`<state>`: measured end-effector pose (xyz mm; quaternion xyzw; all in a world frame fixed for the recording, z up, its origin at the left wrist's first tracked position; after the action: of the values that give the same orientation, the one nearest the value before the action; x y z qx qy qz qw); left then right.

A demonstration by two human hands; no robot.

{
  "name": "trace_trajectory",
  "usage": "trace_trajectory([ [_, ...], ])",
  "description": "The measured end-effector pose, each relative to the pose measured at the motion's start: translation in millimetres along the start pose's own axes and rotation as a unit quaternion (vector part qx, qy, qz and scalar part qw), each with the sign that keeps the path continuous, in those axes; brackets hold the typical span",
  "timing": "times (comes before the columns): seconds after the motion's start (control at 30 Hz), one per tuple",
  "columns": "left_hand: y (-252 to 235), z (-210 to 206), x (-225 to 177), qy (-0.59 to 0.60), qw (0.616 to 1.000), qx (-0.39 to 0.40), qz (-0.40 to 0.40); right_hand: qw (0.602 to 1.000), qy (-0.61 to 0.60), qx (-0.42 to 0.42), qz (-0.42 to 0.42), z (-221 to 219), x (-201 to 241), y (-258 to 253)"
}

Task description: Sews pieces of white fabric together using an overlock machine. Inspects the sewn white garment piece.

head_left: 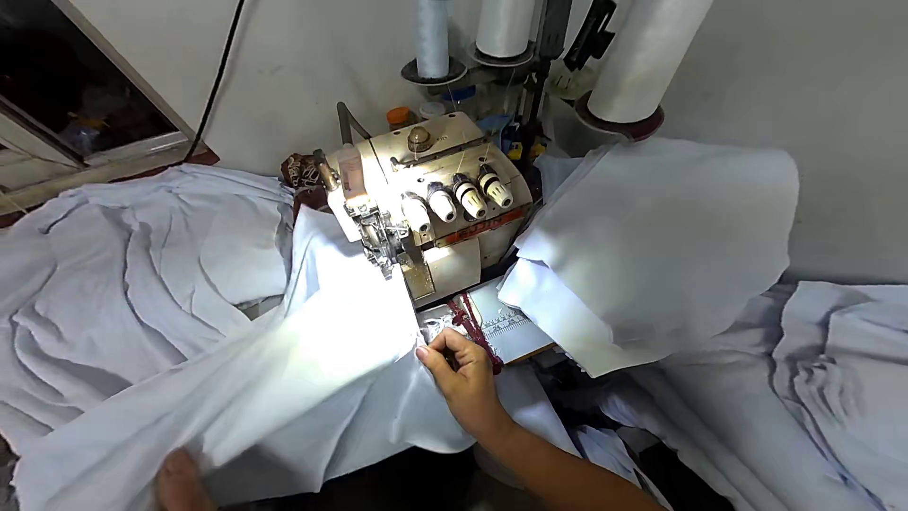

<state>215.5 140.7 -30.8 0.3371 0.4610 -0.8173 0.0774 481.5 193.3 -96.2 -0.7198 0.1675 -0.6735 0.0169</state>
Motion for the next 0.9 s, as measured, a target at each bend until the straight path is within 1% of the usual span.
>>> trace_trajectory([
  [0.07, -37, -15, 2, -0.048, 0.998, 0.018, -0.039, 1.0, 0.0, -0.012, 0.012, -8, 4, -15],
  [0.13, -75, -39, 11, -0.077, 0.987, 0.077, -0.114, 1.0, 0.002, -0.027, 0.01, -15, 8, -29],
  [0.2, -110, -73, 14, -0.061, 0.965, 0.176, -0.185, 0.999, -0.006, -0.048, 0.003, -21, 9, -42],
  [0.23, -123, -91, 13, -0.052, 0.948, 0.244, -0.198, 0.998, -0.016, -0.056, 0.002, -24, 10, -46],
  [0.27, -132, -107, 11, -0.041, 0.929, 0.317, -0.188, 0.998, -0.024, -0.063, -0.001, -27, 10, -49],
  [0.3, -136, -120, 11, -0.027, 0.912, 0.367, -0.181, 0.997, -0.023, -0.07, -0.007, -29, 11, -51],
  [0.33, -136, -130, 10, -0.011, 0.903, 0.391, -0.176, 0.997, -0.02, -0.076, -0.013, -31, 11, -52],
  [0.37, -132, -133, 8, 0.0, 0.903, 0.393, -0.173, 0.997, -0.019, -0.078, -0.02, -31, 10, -53],
  [0.4, -125, -130, 4, 0.008, 0.911, 0.37, -0.181, 0.997, -0.021, -0.077, -0.022, -31, 10, -52],
  [0.47, -99, -116, -7, 0.03, 0.935, 0.298, -0.191, 0.997, -0.026, -0.072, -0.023, -25, 8, -53],
  [0.5, -82, -107, -13, 0.041, 0.942, 0.282, -0.178, 0.997, -0.021, -0.072, -0.022, -20, 7, -53],
  [0.53, -64, -100, -18, 0.045, 0.946, 0.282, -0.155, 0.997, -0.014, -0.077, -0.022, -14, 4, -53],
  [0.6, -28, -93, -21, 0.036, 0.945, 0.311, -0.09, 0.994, 0.007, -0.105, -0.022, 2, -4, -52],
  [0.67, 3, -97, -18, 0.042, 0.94, 0.339, -0.009, 0.988, 0.028, -0.152, -0.018, 16, -9, -49],
  [0.73, 24, -104, -12, 0.104, 0.922, 0.363, 0.087, 0.986, 0.054, -0.157, 0.023, 20, -7, -42],
  [0.8, 36, -109, -9, 0.199, 0.892, 0.375, 0.159, 0.983, 0.104, -0.109, 0.103, 18, -2, -33],
  [0.83, 38, -108, -8, 0.239, 0.882, 0.368, 0.172, 0.978, 0.139, -0.071, 0.141, 16, 1, -29],
  [0.9, 29, -99, -12, 0.286, 0.878, 0.35, 0.156, 0.95, 0.243, 0.005, 0.198, 10, 7, -23],
])
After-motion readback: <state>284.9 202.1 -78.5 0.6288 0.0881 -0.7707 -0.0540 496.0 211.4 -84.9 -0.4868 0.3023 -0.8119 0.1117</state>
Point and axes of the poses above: each hand's wrist, its own y-axis away from the middle knuckle, its own z-axis out of the back of the hand, x = y × z, the point moved 3 cm from there along -y, towards the middle knuckle
